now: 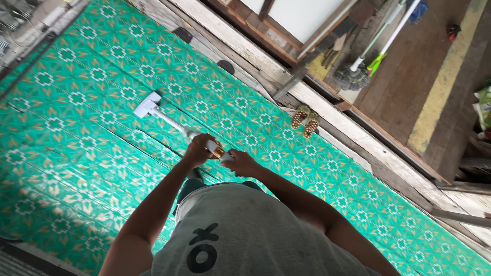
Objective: The person vacuums a green patterned floor using a white corded vacuum cleaner. They move the vacuum head back and forth across the floor area, navigating around a blue laundry basket and a small stool.
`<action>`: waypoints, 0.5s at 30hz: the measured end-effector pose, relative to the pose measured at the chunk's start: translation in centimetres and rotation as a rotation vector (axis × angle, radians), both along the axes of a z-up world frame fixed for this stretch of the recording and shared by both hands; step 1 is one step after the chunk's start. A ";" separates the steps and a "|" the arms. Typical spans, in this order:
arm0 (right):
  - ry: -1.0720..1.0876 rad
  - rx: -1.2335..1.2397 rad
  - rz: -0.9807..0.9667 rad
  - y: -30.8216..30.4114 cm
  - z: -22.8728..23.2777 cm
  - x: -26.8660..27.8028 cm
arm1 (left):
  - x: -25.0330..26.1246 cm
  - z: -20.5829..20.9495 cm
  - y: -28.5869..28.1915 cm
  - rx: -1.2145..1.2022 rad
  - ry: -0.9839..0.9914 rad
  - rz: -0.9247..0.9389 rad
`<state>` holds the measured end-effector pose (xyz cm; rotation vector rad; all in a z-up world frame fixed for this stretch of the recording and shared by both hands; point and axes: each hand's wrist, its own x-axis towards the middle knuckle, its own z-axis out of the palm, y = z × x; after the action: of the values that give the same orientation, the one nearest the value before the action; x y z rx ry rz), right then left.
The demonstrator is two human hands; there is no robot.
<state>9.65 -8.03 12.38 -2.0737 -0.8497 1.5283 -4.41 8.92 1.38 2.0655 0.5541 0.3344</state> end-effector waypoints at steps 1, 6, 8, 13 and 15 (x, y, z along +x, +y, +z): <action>0.004 -0.012 -0.011 -1.8 0.5 0.4 | 0.5 -0.1 -1.9 0.034 -0.054 -0.004; -0.023 -0.103 -0.057 -11.9 2.9 3.5 | 4.0 1.5 -12.0 0.040 -0.130 -0.088; -0.042 -0.110 -0.062 -15.9 3.7 4.9 | 5.1 2.5 -16.4 -0.007 -0.112 -0.066; -0.087 -0.101 -0.071 -23.7 5.6 7.4 | 7.9 4.8 -24.3 -0.022 -0.057 -0.114; -0.117 -0.118 -0.063 -25.5 5.8 7.6 | 8.2 5.5 -26.2 -0.027 -0.059 -0.073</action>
<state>17.21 -33.51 18.17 -2.2717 -0.7438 1.4681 3.76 -17.28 6.84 2.0378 0.4444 0.3423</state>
